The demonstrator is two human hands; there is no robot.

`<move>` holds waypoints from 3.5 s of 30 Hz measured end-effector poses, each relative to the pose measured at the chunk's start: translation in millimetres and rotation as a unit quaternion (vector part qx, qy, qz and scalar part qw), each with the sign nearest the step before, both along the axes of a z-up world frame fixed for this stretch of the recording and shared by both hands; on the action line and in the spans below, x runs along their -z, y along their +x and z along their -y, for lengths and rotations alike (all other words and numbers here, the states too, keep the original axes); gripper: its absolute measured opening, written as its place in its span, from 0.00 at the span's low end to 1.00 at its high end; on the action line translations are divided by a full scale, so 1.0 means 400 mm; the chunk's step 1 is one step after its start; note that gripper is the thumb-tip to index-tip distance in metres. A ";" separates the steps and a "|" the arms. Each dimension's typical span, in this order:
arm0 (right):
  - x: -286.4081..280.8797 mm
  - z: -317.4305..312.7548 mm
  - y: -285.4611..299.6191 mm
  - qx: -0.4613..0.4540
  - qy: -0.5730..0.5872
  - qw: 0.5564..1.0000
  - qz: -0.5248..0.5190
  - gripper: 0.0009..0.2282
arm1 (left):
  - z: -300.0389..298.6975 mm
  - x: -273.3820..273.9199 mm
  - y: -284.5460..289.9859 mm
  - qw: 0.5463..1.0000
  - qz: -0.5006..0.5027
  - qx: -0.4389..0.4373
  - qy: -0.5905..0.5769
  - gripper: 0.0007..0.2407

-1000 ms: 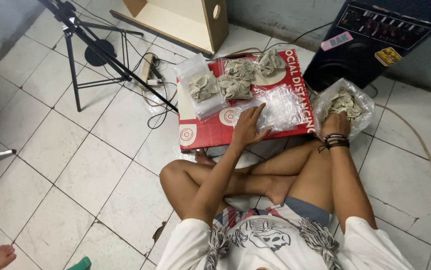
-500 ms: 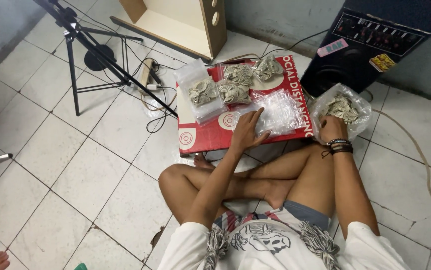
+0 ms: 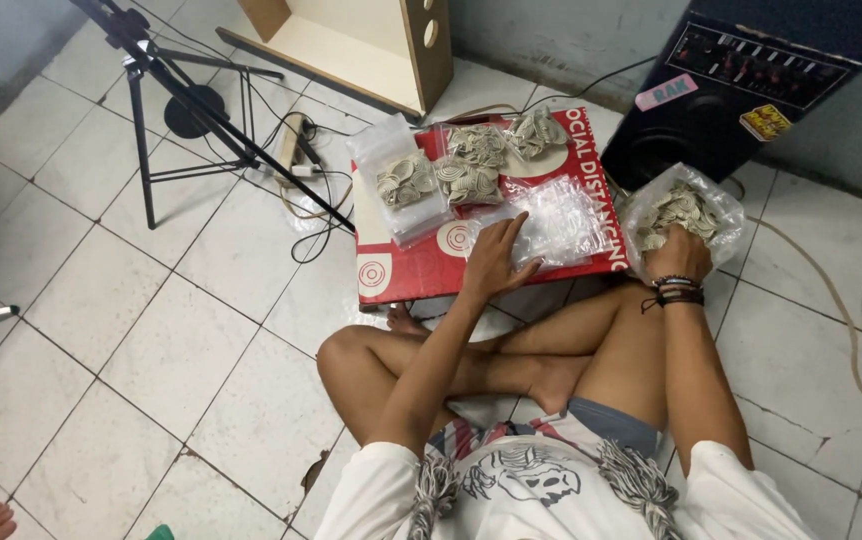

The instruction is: A person sitting on the floor is packaging small white snack items into clear plastic bags by picking them up individually from a pile.

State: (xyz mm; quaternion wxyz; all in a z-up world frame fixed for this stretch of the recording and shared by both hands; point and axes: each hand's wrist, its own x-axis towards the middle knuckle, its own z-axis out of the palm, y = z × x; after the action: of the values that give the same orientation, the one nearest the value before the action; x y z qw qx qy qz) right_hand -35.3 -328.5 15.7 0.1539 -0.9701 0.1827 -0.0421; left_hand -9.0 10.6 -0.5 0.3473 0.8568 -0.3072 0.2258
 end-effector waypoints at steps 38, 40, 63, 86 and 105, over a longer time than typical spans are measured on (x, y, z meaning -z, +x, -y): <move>-0.010 0.011 -0.050 -0.014 -0.018 0.991 0.131 0.09 | 0.007 0.021 0.008 1.000 -0.009 -0.014 0.014 0.36; -0.011 0.015 -0.048 -0.012 -0.021 0.990 0.140 0.08 | 0.010 0.024 0.014 1.000 -0.012 -0.013 0.014 0.36; 0.030 0.028 -0.028 -0.032 0.060 0.983 0.169 0.15 | 0.010 0.011 0.006 1.000 -0.009 -0.019 0.011 0.35; -0.074 0.000 -0.085 -0.034 0.301 0.945 0.122 0.13 | 0.010 0.019 -0.002 0.999 -0.015 -0.020 0.026 0.37; 0.079 0.033 -0.056 -0.003 0.103 0.961 0.255 0.12 | 0.003 0.026 0.006 0.999 -0.011 -0.022 0.035 0.38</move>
State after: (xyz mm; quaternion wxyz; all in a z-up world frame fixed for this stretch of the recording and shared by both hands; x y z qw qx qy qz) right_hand -57.9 -341.7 -16.0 0.2947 -0.9068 0.1376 -0.2683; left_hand -6.6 9.5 -10.8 0.3148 0.8776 -0.2919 0.2133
